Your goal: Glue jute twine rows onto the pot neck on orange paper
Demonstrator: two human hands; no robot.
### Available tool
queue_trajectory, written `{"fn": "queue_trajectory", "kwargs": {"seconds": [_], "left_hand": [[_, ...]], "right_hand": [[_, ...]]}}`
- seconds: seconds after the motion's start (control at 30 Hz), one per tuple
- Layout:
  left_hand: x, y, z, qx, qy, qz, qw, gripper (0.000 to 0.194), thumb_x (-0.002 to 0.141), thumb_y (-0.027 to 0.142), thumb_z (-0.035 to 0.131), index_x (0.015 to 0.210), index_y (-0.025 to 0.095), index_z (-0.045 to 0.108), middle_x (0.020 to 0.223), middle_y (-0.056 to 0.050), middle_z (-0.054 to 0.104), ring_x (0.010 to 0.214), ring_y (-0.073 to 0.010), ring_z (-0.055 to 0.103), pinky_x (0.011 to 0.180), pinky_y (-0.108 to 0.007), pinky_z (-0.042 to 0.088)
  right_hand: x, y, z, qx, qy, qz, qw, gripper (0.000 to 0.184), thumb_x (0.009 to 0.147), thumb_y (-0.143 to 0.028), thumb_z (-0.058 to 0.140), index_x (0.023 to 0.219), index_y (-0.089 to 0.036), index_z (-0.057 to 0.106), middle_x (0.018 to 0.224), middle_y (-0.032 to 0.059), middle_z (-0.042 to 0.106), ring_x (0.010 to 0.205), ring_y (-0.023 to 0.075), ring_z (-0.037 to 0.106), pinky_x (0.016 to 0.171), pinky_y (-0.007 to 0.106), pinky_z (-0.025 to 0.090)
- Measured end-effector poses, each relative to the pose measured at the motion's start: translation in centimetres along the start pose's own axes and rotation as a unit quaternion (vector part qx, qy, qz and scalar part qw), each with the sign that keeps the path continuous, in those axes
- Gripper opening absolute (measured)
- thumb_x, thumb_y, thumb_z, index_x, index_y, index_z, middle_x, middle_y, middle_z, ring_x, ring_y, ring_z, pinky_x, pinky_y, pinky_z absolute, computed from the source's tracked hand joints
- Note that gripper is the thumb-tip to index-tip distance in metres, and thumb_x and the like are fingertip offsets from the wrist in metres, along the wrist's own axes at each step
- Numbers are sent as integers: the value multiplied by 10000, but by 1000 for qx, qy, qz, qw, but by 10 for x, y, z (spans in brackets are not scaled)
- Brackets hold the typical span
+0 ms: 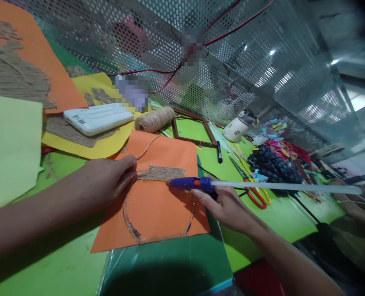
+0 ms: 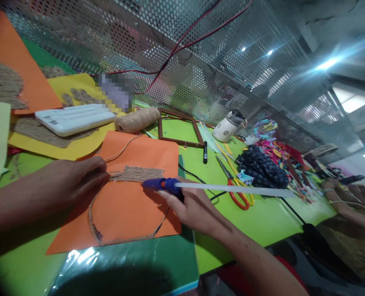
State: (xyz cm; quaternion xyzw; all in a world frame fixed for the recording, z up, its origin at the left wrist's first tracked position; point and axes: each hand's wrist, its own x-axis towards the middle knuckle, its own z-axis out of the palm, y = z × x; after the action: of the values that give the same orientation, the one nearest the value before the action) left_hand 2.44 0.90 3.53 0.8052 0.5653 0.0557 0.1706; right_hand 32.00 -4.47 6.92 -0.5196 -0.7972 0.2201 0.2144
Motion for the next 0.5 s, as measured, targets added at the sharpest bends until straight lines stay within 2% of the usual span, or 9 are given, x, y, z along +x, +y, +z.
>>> {"fn": "queue_trajectory", "kwargs": {"seconds": [0.1, 0.27, 0.4, 0.5], "left_hand": [[0, -2, 2, 3, -1, -2, 1000, 219, 982, 367, 391, 830, 252, 498, 755, -40, 587, 629, -224, 574, 617, -358, 257], [2, -5, 3, 12, -5, -9, 1000, 240, 1000, 389, 375, 836, 253, 484, 736, -31, 574, 610, -214, 555, 600, -354, 246], [0, -1, 1, 5, 8, 3, 1000, 227, 995, 339, 404, 818, 248, 511, 766, -43, 602, 626, -215, 551, 615, -358, 246], [-2, 6, -5, 11, -9, -17, 1000, 228, 1010, 327, 422, 810, 249, 500, 737, -35, 589, 608, -216, 550, 605, -351, 225]], "right_hand": [[6, -4, 6, 4, 5, -13, 1000, 309, 1053, -378, 580, 862, -179, 720, 797, 19, 646, 674, 156, 551, 636, 277, 442], [9, -2, 9, 17, 9, -19, 1000, 301, 1044, -405, 595, 915, -172, 736, 745, 7, 619, 639, 153, 515, 599, 277, 416], [1, 4, 1, 3, 9, -1, 1000, 300, 1045, -406, 597, 922, -176, 745, 772, 13, 645, 651, 159, 542, 600, 276, 418], [-8, 10, -9, -24, 11, 29, 999, 332, 1050, -430, 597, 879, -184, 740, 720, 4, 621, 648, 167, 556, 609, 278, 427]]}}
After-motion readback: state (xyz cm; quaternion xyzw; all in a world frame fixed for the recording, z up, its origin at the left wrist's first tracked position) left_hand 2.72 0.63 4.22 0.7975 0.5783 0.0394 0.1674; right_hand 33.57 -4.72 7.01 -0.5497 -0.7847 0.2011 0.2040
